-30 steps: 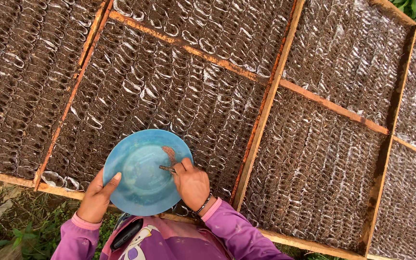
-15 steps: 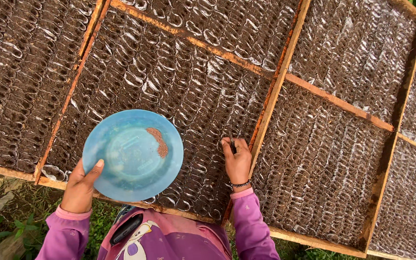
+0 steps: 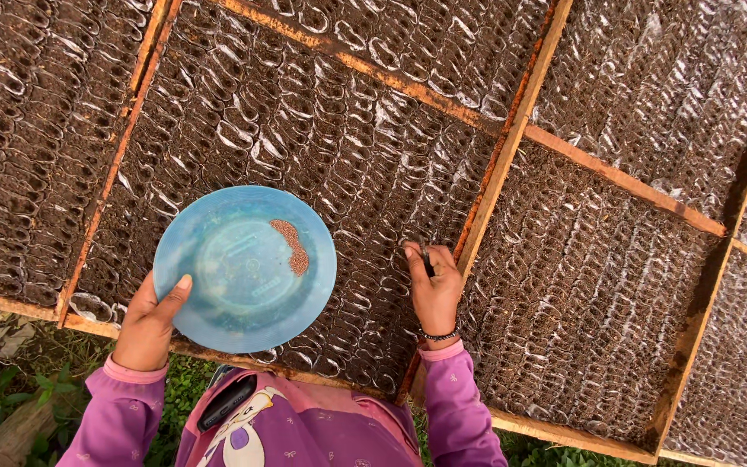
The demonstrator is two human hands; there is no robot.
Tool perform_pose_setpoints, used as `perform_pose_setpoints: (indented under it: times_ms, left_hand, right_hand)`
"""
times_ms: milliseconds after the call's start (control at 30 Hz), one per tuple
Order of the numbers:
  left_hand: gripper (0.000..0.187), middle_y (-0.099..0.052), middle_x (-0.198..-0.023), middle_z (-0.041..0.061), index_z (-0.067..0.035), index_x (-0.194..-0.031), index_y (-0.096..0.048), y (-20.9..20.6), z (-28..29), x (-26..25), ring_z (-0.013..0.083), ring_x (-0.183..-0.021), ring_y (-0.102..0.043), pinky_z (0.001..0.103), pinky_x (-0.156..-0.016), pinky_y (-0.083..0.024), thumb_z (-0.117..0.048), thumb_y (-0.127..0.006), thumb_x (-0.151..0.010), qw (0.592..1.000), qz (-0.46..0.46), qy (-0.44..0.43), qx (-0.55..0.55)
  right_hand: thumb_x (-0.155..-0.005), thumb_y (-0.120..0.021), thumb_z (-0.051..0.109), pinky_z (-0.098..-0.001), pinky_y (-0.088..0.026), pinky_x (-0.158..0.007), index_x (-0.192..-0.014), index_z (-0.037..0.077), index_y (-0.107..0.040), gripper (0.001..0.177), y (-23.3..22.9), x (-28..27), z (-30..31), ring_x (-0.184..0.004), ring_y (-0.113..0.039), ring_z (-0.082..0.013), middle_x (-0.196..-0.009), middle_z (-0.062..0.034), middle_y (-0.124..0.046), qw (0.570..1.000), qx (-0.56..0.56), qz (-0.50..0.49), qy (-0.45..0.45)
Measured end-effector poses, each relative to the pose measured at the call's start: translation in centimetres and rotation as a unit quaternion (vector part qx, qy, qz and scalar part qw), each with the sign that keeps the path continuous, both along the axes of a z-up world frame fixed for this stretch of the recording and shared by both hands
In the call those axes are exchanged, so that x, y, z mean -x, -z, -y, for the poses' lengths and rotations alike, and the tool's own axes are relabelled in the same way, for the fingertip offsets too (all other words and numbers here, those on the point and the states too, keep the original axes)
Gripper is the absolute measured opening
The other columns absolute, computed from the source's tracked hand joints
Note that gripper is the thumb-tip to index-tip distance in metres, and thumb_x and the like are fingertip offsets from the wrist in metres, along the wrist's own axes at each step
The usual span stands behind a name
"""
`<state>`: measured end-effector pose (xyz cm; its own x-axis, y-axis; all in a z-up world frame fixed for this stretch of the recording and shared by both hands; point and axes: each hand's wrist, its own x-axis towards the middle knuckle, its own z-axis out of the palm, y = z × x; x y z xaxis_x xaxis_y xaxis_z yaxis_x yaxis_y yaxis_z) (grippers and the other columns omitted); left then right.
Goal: The person holds a blue bowl in the left hand and uses the right hand to pick small seeds, placing them into individual cells of a seedling tray. The action is repeated across multiple trays arranged on a wooden frame.
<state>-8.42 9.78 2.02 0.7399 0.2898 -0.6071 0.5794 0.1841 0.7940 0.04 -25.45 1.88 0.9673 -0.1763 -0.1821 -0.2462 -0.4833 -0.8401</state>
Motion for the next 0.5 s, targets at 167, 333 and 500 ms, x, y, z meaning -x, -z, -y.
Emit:
perform_pose_setpoints:
  times_ms: [167,333,500]
  left_hand:
    - [0.038,-0.063,-0.116,0.011,0.0,-0.137,-0.053,0.1,0.9,-0.7,0.0188,-0.102,-0.057,0.043,-0.095,-0.046,-0.004,-0.05,-0.099,1.0,0.014,-0.009,0.005]
    - [0.036,-0.063,-0.111,0.007,-0.002,-0.134,-0.054,0.5,2.3,-1.8,0.0132,-0.099,-0.056,0.039,-0.094,-0.048,-0.005,-0.051,-0.099,0.998,0.048,-0.025,0.013]
    - [0.038,-0.063,-0.117,0.012,-0.002,-0.138,-0.049,3.0,3.0,-1.7,0.0213,-0.104,-0.059,0.046,-0.098,-0.045,-0.005,-0.044,-0.101,0.994,0.088,0.046,0.047]
  right_hand:
    - [-0.089,-0.069,0.01,-0.0336,-0.046,-0.065,-0.089,0.003,-0.074,0.009,-2.6,-0.1,-2.4,-0.074,-0.059,-0.0194,-0.081,-0.0111,-0.061,0.998,0.013,-0.019,-0.062]
    - [-0.09,-0.067,0.016,-0.029,-0.043,-0.052,-0.106,0.009,-0.074,0.019,-4.4,-1.1,-5.4,-0.063,-0.057,-0.0171,-0.08,-0.0091,-0.059,0.988,0.041,-0.023,-0.15]
    - [-0.089,-0.067,0.021,-0.0397,-0.058,-0.051,-0.128,0.002,-0.058,0.045,-5.4,-0.4,-8.3,-0.054,-0.066,-0.0242,-0.093,-0.01,-0.053,0.891,0.305,0.009,-0.337]
